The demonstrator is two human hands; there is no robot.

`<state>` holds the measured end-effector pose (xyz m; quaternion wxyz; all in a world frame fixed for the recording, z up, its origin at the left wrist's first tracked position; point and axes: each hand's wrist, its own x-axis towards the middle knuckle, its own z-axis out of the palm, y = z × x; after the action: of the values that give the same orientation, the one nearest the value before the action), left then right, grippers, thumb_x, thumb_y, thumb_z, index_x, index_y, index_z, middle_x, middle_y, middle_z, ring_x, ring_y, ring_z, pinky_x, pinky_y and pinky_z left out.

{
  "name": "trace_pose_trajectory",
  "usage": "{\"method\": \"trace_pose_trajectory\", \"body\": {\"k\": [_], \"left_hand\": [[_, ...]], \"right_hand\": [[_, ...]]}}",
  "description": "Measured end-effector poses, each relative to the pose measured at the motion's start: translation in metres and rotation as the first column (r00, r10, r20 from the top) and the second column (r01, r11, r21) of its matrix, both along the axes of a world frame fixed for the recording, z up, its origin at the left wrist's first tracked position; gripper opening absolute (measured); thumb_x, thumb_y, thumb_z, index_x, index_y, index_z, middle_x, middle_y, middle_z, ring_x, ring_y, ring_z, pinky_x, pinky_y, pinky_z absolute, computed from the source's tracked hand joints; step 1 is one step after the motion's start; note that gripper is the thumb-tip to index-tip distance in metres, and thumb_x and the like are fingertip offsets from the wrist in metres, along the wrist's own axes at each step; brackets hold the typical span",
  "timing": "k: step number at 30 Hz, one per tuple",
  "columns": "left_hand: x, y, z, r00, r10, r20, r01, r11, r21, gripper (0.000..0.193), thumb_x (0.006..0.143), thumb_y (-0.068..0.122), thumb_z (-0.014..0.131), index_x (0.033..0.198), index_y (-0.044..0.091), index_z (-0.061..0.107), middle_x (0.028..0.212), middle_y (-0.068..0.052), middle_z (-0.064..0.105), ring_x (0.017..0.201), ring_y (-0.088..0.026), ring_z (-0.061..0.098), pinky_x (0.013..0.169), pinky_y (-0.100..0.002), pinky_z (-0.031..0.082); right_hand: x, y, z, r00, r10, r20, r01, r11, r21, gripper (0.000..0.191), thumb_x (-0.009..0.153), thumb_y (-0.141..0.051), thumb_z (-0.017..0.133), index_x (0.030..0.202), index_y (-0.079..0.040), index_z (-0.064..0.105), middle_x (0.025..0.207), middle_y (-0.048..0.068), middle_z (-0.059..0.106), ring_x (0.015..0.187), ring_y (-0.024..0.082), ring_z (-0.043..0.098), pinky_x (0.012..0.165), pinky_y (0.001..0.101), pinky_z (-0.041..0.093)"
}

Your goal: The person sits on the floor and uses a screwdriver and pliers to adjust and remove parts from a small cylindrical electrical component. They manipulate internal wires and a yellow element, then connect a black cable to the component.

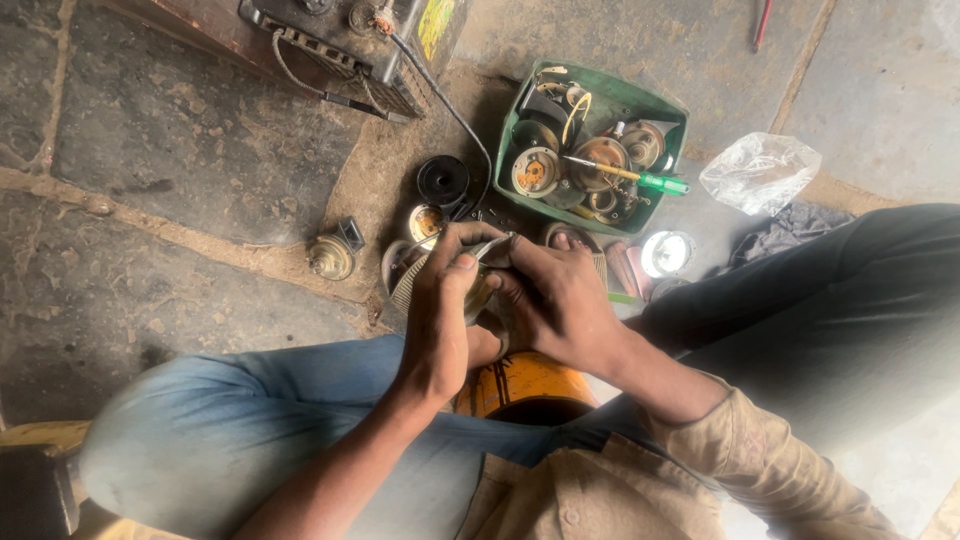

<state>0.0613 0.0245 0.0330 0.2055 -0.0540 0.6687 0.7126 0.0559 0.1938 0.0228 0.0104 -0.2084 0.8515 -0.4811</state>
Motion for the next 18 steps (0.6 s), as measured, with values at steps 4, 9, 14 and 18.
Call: {"method": "trace_pose_trajectory", "body": {"k": [4,9,14,18], "left_hand": [[0.000,0.000,-0.004,1.000,0.007,-0.029,-0.005,0.998,0.057,0.048,0.099,0.038,0.034,0.124,0.003,0.054,0.107,-0.014,0.066,0.096,-0.020,0.069,0.081,-0.036,0.060],[-0.002,0.000,-0.007,0.998,0.007,-0.069,-0.006,1.000,0.011,0.047,0.099,0.037,0.033,0.123,0.003,0.056,0.107,-0.014,0.067,0.096,-0.020,0.068,0.081,-0.035,0.059],[-0.002,-0.001,-0.009,0.998,0.013,-0.058,-0.006,0.993,0.117,0.047,0.099,0.036,0.035,0.124,0.002,0.055,0.110,-0.014,0.065,0.096,-0.020,0.065,0.082,-0.034,0.057],[-0.004,0.006,-0.011,0.993,0.097,0.066,-0.112,0.950,0.293,0.047,0.101,0.038,0.037,0.125,0.002,0.056,0.111,-0.012,0.063,0.095,-0.019,0.062,0.079,-0.033,0.054]], "right_hand": [[-0.001,-0.002,0.001,0.998,-0.018,0.061,0.018,1.000,-0.010,0.011,0.096,-0.012,0.067,0.092,-0.005,0.060,0.075,0.015,0.060,0.065,0.035,0.054,0.069,0.0421,0.037],[-0.001,-0.005,0.002,0.979,-0.042,0.197,0.060,0.995,-0.085,0.012,0.097,-0.013,0.067,0.091,-0.006,0.059,0.071,0.013,0.061,0.061,0.030,0.055,0.065,0.0391,0.039],[-0.002,-0.004,0.000,0.992,-0.065,0.105,0.067,0.998,-0.013,0.017,0.096,-0.012,0.070,0.086,-0.004,0.058,0.068,0.016,0.057,0.059,0.033,0.053,0.062,0.0412,0.039],[-0.003,0.001,0.009,0.986,-0.055,0.155,0.059,0.998,-0.021,0.012,0.097,-0.012,0.069,0.097,-0.003,0.062,0.073,0.015,0.063,0.061,0.031,0.063,0.057,0.0402,0.045]]}}
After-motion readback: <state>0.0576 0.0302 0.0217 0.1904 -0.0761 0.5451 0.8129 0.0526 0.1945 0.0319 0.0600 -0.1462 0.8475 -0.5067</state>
